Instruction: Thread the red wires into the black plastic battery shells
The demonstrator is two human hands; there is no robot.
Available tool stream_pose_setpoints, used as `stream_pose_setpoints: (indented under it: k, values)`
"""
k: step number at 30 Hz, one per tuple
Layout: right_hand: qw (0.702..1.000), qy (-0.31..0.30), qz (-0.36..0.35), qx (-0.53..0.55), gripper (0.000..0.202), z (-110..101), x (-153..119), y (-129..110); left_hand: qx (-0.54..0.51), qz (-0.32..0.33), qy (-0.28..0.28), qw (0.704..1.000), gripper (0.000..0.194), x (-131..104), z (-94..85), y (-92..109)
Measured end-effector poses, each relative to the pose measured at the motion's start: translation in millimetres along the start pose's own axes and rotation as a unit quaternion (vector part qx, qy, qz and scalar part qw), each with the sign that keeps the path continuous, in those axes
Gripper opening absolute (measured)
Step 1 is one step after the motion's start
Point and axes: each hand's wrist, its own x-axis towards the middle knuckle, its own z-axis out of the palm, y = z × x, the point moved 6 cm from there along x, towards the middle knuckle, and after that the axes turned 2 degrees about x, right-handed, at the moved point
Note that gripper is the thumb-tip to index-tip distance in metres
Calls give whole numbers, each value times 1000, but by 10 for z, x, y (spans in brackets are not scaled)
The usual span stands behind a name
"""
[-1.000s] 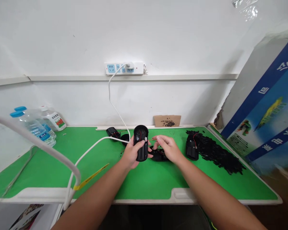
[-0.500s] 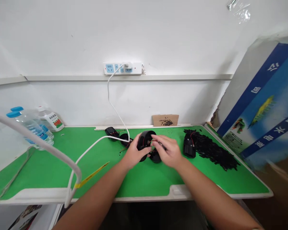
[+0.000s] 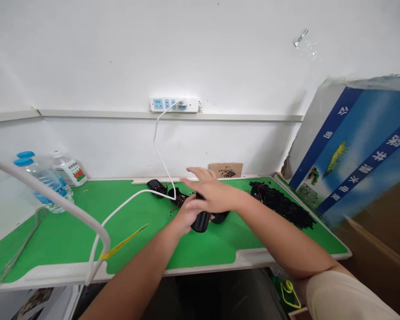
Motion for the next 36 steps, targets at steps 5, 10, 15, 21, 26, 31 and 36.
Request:
stream_pose_setpoints:
  k: [5, 10, 15, 21, 26, 31, 36]
  values:
    - [935, 276, 174, 139, 40, -529, -730, 671, -38, -73, -7, 997, 39, -30, -45, -1]
    - [785, 417, 443, 119, 40, -218, -2379, 1231, -58, -64, -1, 996, 38, -23, -65, 40]
    - [736, 383, 555, 61, 43, 215, -3517, 1087, -52, -67, 29, 996, 35, 1, -110, 36]
    - [826, 170, 536, -29, 33, 343, -3294, 1097, -17, -65, 61, 996, 38, 10, -130, 22]
    - [828, 57, 555, -64, 30, 401, -2922, 1274, 3, -57, 71, 996, 39, 27, -182, -19]
    - [783, 9, 617, -80, 28, 423, -2873, 1371, 5, -57, 70, 996, 38, 58, -220, -43]
    - [779, -5, 623, -72, 24, 441, -2864, 1386, 3, -65, 57, 996, 39, 56, -191, -51]
